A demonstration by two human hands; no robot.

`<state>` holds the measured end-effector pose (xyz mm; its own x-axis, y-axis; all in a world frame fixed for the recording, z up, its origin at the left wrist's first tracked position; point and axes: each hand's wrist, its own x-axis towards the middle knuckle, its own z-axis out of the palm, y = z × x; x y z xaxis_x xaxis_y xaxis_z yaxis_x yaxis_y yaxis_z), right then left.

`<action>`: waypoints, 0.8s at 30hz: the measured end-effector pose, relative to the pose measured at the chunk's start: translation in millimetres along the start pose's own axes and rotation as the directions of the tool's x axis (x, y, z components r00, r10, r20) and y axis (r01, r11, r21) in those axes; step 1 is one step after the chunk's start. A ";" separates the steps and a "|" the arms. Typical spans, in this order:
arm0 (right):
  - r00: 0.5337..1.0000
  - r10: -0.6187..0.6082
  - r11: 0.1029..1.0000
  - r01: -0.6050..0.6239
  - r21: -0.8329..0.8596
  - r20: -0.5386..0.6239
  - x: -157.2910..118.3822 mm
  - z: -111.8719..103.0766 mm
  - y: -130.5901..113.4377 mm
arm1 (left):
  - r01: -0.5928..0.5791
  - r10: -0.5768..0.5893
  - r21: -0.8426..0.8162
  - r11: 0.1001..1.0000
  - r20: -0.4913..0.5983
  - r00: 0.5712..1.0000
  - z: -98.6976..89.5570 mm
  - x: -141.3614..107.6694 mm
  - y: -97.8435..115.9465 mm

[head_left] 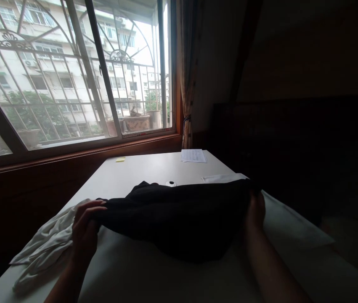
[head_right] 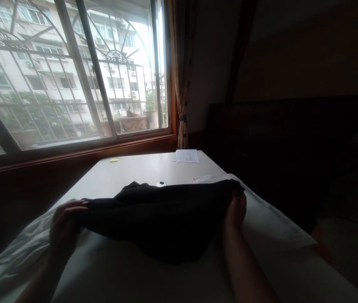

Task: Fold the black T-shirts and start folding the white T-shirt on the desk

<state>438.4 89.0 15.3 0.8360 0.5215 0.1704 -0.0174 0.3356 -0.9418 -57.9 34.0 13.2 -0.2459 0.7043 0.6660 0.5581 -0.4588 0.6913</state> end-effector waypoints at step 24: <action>0.013 -0.163 0.558 0.826 0.081 0.987 -121.8 38.5 20.8 | -0.621 -0.089 0.444 0.646 0.852 0.516 78.0 -34.0 52.8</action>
<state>315.1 62.6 -13.8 -0.5277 0.7260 0.4410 0.6360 0.6818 -0.3613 41.7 28.2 5.3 0.4986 0.8657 0.0436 0.8649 -0.4936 -0.0916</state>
